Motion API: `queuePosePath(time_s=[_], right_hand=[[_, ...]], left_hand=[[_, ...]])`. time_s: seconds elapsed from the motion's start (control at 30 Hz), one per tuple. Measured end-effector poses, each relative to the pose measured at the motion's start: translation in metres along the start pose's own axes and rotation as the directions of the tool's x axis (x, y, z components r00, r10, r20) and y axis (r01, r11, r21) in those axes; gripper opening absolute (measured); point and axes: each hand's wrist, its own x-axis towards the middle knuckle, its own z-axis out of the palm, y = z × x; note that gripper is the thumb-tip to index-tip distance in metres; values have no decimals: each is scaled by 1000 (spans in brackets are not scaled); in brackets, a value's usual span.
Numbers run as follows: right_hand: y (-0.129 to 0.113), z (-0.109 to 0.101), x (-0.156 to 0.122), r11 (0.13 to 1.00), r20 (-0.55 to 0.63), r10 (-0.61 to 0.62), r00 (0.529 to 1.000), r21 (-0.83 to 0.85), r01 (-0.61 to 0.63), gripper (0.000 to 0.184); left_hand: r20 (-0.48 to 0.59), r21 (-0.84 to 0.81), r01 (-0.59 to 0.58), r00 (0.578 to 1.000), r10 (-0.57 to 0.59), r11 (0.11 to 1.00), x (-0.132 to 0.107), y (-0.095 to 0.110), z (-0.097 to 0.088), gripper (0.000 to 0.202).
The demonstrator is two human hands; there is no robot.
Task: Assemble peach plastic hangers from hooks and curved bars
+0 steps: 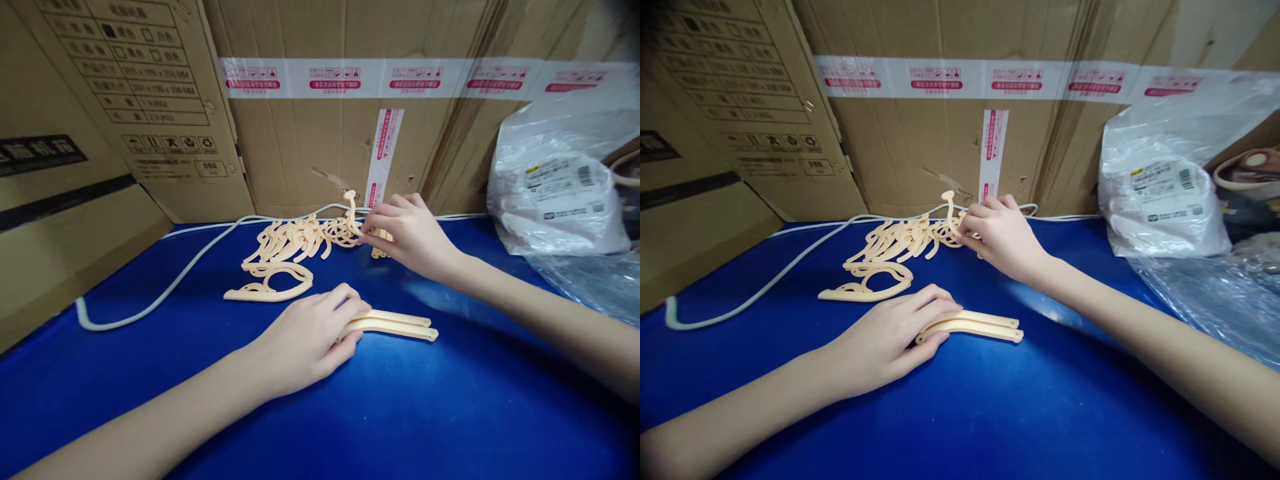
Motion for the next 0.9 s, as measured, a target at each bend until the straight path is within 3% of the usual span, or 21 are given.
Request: queuePosePath(time_s=[0.13, 0.37, 0.63, 0.9], right_hand=[[-7, -20, -28, 985, 30, -84, 996, 152, 79, 16], [-4, -23, -83, 919, 258, -107, 960, 394, -3, 18], [9, -21, -91, 931, 252, -114, 961, 365, 15, 23], [6, -21, -96, 911, 298, -60, 953, 405, -70, 26]], left_hand=[[2, 7, 4, 1000, -4, 1000, -1, -1, 0, 28], [4, 6, 10, 1000, -10, 1000, 1, -2, 1, 27], [-5, -3, 44, 999, -44, 999, 3, 1, 0, 27], [18, -39, 32, 999, -31, 999, -1, 3, 0, 27]])
